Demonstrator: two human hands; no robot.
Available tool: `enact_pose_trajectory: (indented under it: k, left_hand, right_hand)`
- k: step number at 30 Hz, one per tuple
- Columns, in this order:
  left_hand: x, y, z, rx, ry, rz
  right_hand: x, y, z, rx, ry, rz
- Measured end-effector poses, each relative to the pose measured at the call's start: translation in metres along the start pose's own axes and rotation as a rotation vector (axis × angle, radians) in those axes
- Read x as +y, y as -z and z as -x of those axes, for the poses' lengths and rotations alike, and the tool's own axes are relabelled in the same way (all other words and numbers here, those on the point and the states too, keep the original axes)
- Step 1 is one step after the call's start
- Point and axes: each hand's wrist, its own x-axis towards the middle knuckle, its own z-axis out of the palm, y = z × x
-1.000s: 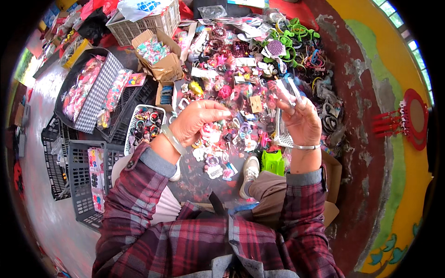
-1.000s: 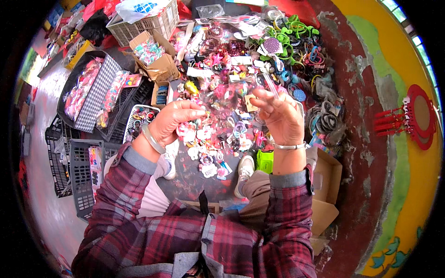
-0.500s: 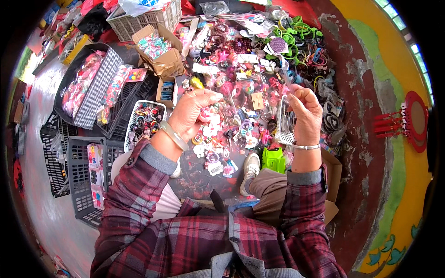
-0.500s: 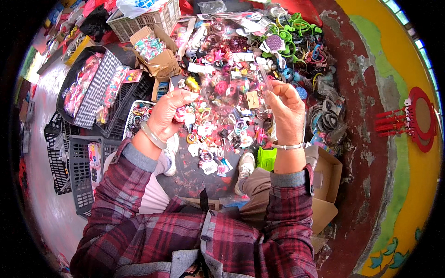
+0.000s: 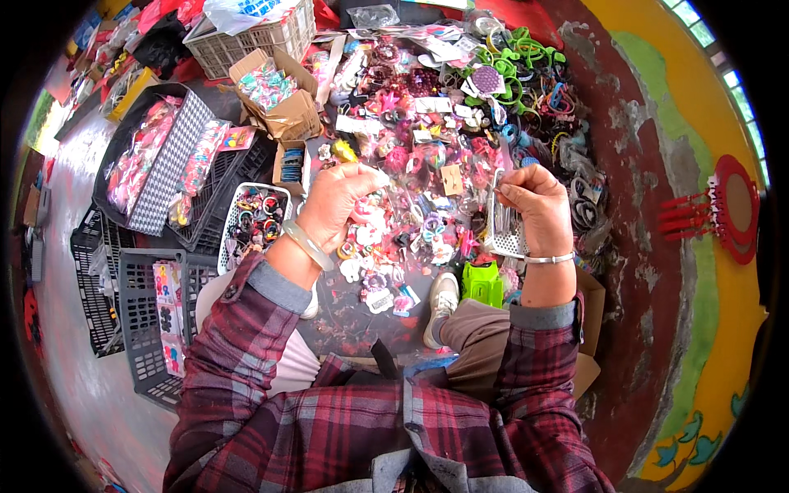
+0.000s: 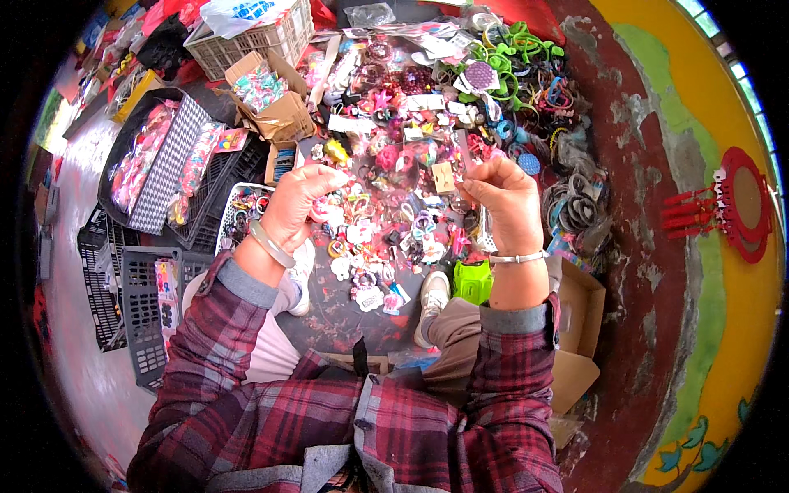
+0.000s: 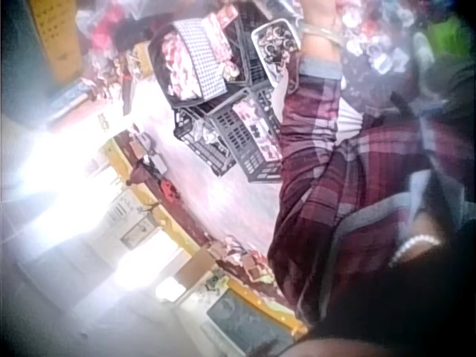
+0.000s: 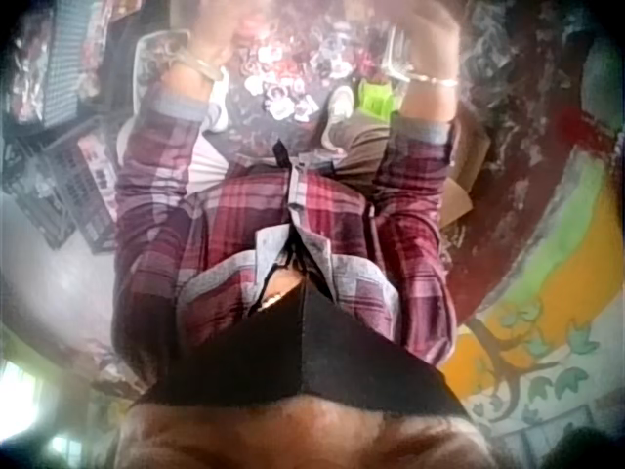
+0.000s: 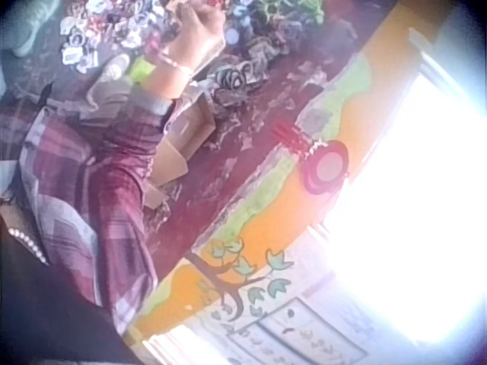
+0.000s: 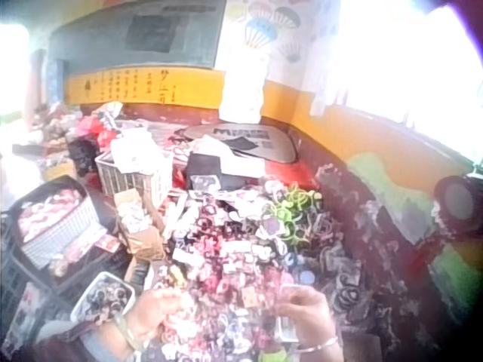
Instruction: The person sits on the floor surrounded by baskets of hair accessories and sorts them by hand. They pick up small plastic bags containing hair clips, open them, and place the contents into a cardboard box.
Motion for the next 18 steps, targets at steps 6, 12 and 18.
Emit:
enact_pose_trajectory:
  k: [6, 12, 18]
  left_hand:
    - [-0.0005, 0.0008, -0.0003, 0.01, 0.035, -0.05]
    - [-0.0072, 0.0041, -0.0017, -0.024, 0.032, -0.035]
    - [-0.0085, 0.0081, -0.0051, -0.012, 0.04, -0.153]
  right_hand:
    - [0.0101, 0.0007, -0.0029, -0.068, 0.078, 0.099]
    - [0.0077, -0.008, 0.0005, -0.158, 0.128, 0.194]
    - [0.0112, -0.007, -0.0011, -0.205, 0.3, 0.37]
